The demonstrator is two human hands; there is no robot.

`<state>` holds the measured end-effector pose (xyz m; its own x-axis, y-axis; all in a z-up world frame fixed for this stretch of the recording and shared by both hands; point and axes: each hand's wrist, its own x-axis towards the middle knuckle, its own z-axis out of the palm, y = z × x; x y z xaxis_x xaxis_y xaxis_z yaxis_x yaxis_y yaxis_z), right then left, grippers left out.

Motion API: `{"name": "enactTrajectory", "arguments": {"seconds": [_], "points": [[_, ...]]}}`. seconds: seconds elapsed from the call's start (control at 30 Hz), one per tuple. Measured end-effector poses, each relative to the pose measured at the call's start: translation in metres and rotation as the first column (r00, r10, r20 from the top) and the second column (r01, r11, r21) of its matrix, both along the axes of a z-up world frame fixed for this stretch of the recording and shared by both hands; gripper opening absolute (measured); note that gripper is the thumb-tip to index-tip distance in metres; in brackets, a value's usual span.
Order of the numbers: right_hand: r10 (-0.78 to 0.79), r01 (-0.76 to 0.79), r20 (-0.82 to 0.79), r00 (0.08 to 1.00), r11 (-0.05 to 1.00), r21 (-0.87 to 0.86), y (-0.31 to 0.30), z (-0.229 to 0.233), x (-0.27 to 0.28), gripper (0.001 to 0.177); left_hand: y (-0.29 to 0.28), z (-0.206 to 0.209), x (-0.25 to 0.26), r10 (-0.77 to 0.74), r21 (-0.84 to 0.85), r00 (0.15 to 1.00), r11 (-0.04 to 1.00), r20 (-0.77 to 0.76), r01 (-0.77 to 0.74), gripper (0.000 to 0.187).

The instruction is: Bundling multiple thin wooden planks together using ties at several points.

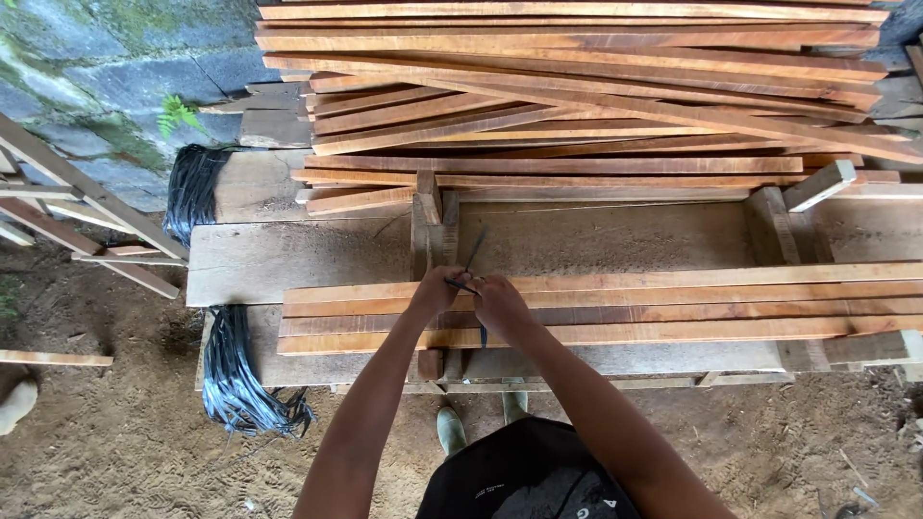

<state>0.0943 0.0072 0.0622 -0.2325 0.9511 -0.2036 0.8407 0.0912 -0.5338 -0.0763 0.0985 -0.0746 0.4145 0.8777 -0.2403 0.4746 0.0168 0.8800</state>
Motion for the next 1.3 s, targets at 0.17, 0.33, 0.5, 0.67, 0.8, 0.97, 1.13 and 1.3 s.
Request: {"name": "enactTrajectory", "arguments": {"seconds": [0.17,0.33,0.5,0.67,0.8,0.97,1.13,1.3], "points": [[-0.012,0.012,-0.005,1.000,1.000,-0.013,0.003,-0.011,0.003,0.041,-0.010,0.038,0.020,0.079,0.004,0.996,0.997,0.032,-0.079,0.028],[-0.068,0.060,-0.114,0.991,0.996,-0.071,0.007,-0.023,0.009,0.043,0.000,0.021,0.022,0.121,-0.037,0.987,0.992,0.105,-0.118,0.029],[-0.105,0.132,-0.344,0.933,0.990,0.055,0.001,-0.030,0.021,0.042,0.017,-0.035,0.022,0.086,-0.182,0.954,0.983,0.287,-0.034,0.027],[-0.013,0.084,-0.386,0.922,0.982,0.168,0.005,0.008,0.020,0.030,-0.021,0.099,0.025,0.037,-0.141,0.998,0.990,0.050,-0.030,0.042],[-0.319,0.254,-0.641,0.699,0.948,-0.194,0.011,-0.006,0.031,0.040,-0.018,0.079,0.024,-0.022,-0.089,0.997,0.996,-0.076,0.015,0.058],[-0.235,0.167,-0.566,0.790,0.971,-0.170,0.044,-0.029,0.047,0.044,-0.023,0.104,0.018,-0.003,-0.100,0.999,0.995,0.051,0.008,0.049],[-0.181,0.104,-0.559,0.810,0.981,-0.166,0.058,0.015,0.035,0.043,-0.024,0.110,0.016,-0.024,-0.046,0.994,0.999,0.102,0.029,0.043],[-0.098,0.063,-0.371,0.923,0.992,-0.105,0.075,0.045,0.010,0.038,-0.012,0.050,0.022,-0.036,0.011,0.999,0.999,0.025,0.036,0.025]]}}
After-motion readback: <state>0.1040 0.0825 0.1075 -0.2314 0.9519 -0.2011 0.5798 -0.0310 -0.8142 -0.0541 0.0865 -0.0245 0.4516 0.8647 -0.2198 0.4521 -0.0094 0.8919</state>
